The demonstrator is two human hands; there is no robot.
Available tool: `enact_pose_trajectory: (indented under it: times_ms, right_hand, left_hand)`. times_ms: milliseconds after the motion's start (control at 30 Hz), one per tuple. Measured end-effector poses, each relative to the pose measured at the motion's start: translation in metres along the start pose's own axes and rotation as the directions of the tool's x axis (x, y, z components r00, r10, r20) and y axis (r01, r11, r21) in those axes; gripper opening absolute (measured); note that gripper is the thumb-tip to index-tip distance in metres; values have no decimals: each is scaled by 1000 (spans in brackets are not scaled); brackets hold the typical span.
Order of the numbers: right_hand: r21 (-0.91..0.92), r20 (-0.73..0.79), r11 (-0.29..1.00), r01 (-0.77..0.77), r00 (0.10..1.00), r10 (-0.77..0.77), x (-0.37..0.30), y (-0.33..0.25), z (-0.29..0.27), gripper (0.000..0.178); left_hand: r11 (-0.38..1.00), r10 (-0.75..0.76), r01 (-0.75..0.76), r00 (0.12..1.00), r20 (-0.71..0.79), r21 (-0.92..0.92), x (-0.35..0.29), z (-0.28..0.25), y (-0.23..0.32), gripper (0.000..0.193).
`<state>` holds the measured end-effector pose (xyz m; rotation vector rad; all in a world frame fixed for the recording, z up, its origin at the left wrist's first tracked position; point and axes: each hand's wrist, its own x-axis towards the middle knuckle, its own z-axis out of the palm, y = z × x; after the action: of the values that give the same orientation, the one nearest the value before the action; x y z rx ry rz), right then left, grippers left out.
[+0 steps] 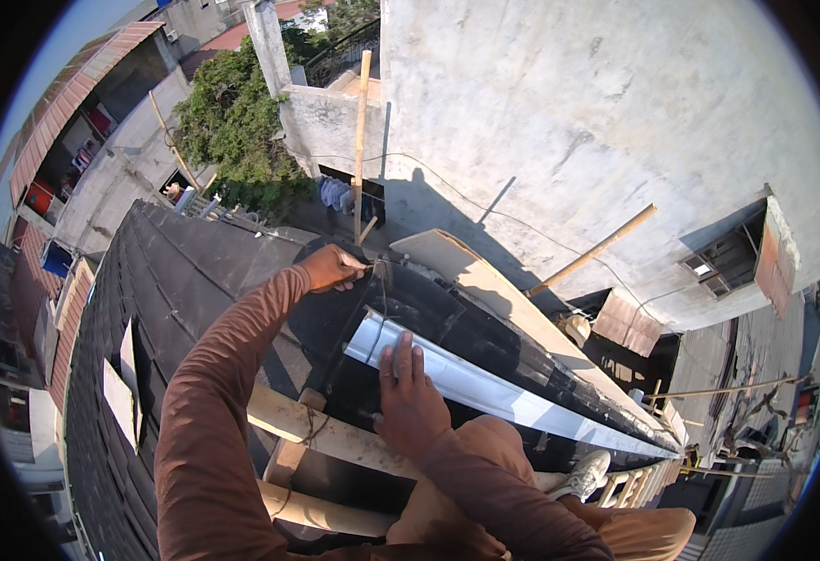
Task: The person installs metal flashing along the edge of a roof, aligning the sections and securing them with wire by hand.
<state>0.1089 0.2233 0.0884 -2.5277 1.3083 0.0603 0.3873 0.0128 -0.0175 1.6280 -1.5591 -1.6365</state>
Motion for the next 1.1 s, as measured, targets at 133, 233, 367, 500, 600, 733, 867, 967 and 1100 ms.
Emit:
enact_pose_trajectory:
  times_ms: [133, 233, 367, 500, 600, 733, 867, 967, 1100]
  right_hand:
    - [-4, -13, 1000, 9, 1000, -9, -1, 0, 0, 96]
    - [18, -8, 1000, 7, 1000, -7, -2, 1, 2, 93]
    - [-99, -13, 995, -4, 1000, 2, 1, 0, 8, 110]
    - [-102, 0, 995, -7, 1000, 7, 1, -1, 12, 109]
    - [-106, -14, 994, -5, 1000, 4, 1, 0, 13, 108]
    - [-83, -37, 996, -10, 999, 7, 0, 0, 14, 107]
    - [-63, -34, 998, -12, 999, 10, 0, -1, 13, 109]
    - [-68, -11, 998, -5, 1000, 4, 0, -1, 10, 111]
    - [-94, 10, 996, 1, 1000, 0, -2, 2, 6, 114]
  left_hand:
    - [1000, 10, -9, 998, -64, 19, -9, 12, -4, 18]
    - [998, 41, -34, 987, -153, 45, -5, 18, -6, 19]
    - [909, 293, -186, 922, -255, 374, 7, 7, 0, 25]
    - [877, 421, -363, 897, -136, 316, 4, -8, 32, 31]
    - [917, 359, -361, 932, 39, 169, -11, -20, 79, 37]
    - [983, 98, -124, 978, 182, 139, -53, -69, 141, 42]
    - [998, -59, 55, 992, 110, 43, -99, -100, 158, 43]
    - [969, 183, -184, 983, 19, 163, -120, -97, 155, 40]
    - [791, 285, -187, 955, -80, 583, -123, -101, 157, 39]
